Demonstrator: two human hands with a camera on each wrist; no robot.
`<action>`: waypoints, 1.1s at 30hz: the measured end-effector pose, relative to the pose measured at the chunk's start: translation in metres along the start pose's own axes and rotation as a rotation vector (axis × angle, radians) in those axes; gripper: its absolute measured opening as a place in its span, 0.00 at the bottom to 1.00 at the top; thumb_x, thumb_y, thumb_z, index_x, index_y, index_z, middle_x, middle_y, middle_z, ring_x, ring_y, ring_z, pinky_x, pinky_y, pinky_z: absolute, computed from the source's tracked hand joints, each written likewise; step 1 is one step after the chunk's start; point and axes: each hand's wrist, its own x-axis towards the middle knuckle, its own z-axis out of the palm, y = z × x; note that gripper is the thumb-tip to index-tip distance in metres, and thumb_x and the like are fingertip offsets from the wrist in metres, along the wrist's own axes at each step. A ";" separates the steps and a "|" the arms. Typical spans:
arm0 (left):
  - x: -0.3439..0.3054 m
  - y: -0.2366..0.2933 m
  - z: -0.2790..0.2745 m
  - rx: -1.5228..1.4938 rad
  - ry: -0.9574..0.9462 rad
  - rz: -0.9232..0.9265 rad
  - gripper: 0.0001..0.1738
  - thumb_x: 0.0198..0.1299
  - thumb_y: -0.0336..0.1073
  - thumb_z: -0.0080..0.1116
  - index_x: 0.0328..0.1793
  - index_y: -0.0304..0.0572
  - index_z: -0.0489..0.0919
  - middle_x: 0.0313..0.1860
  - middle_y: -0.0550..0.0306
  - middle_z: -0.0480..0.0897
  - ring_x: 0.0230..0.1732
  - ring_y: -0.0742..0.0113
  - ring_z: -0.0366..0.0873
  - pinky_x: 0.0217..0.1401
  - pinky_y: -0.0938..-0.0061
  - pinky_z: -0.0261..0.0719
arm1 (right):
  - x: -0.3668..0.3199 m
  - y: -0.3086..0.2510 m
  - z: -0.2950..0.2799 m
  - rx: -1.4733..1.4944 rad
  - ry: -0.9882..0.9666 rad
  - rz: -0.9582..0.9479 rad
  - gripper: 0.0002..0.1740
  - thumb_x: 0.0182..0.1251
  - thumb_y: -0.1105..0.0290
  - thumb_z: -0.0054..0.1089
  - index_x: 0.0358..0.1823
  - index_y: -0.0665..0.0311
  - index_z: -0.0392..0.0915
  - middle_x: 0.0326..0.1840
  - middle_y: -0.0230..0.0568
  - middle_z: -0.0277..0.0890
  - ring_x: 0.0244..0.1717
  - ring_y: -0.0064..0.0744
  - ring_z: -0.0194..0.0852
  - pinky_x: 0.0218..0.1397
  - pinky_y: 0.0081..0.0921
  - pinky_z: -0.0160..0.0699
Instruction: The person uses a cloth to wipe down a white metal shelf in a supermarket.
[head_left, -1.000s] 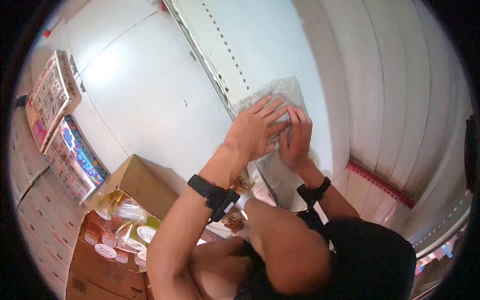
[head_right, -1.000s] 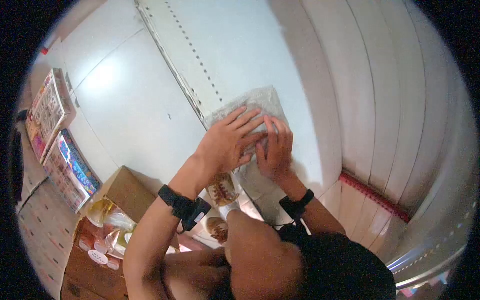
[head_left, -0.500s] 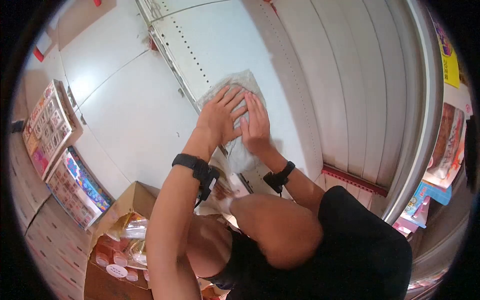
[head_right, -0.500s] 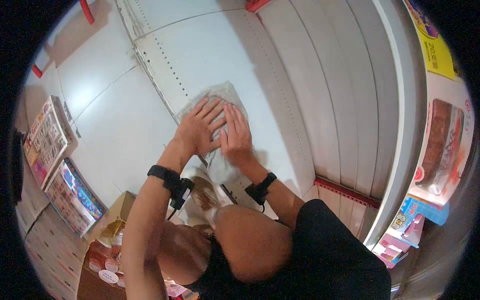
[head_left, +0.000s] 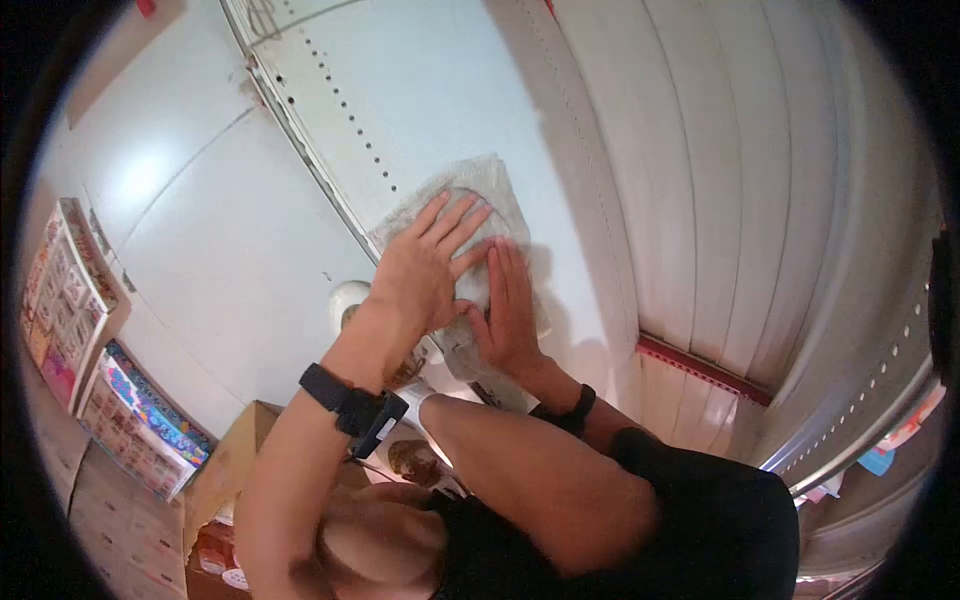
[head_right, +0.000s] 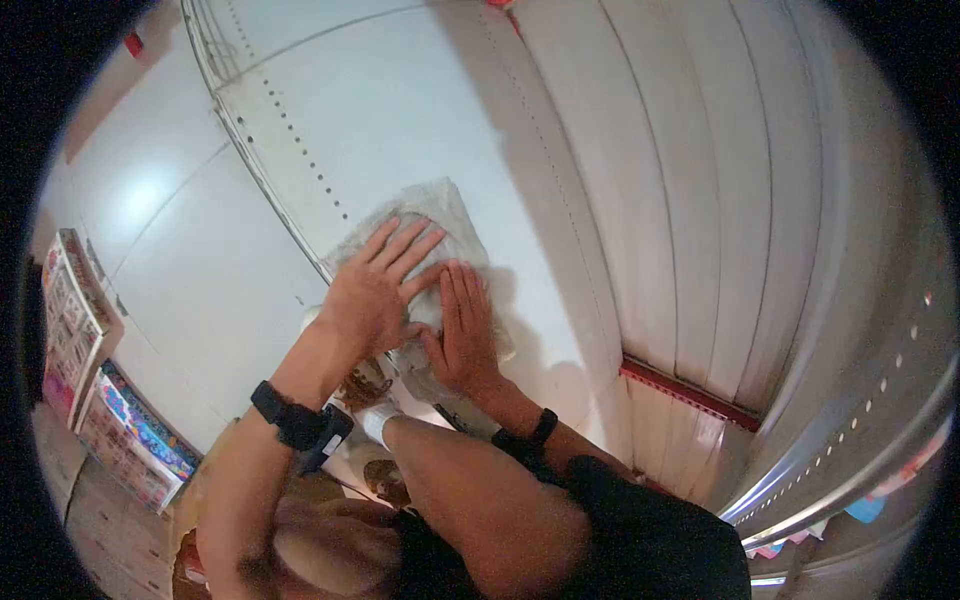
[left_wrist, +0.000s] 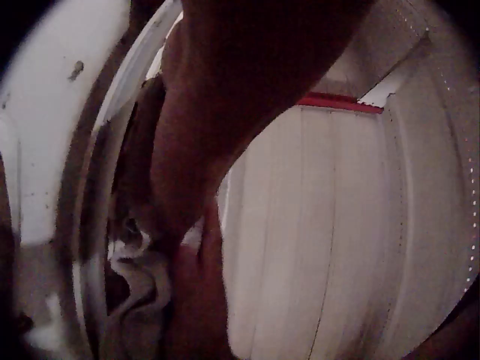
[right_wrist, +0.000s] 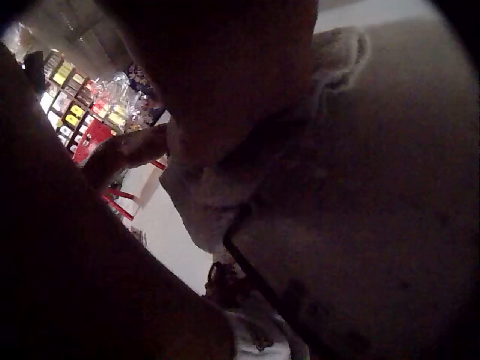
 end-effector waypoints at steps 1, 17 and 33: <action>0.000 0.003 -0.003 0.022 -0.023 -0.014 0.48 0.58 0.67 0.65 0.81 0.53 0.72 0.90 0.55 0.57 0.91 0.57 0.45 0.94 0.53 0.36 | -0.005 0.004 -0.001 -0.007 -0.016 0.007 0.45 0.76 0.57 0.55 0.85 0.76 0.49 0.88 0.70 0.44 0.88 0.71 0.41 0.88 0.66 0.40; 0.154 0.041 0.050 0.083 0.045 -0.069 0.46 0.59 0.65 0.64 0.82 0.56 0.72 0.87 0.59 0.64 0.90 0.59 0.49 0.94 0.50 0.31 | 0.017 0.163 -0.053 -0.223 -0.041 0.156 0.60 0.56 0.71 0.72 0.88 0.70 0.45 0.90 0.65 0.44 0.89 0.66 0.41 0.90 0.55 0.39; 0.237 0.050 0.129 0.695 -0.138 -0.134 0.42 0.73 0.64 0.49 0.89 0.64 0.60 0.92 0.67 0.53 0.92 0.63 0.40 0.93 0.51 0.22 | 0.038 0.197 -0.044 -0.214 0.140 0.234 0.53 0.82 0.32 0.34 0.86 0.74 0.46 0.91 0.63 0.42 0.91 0.63 0.37 0.91 0.52 0.35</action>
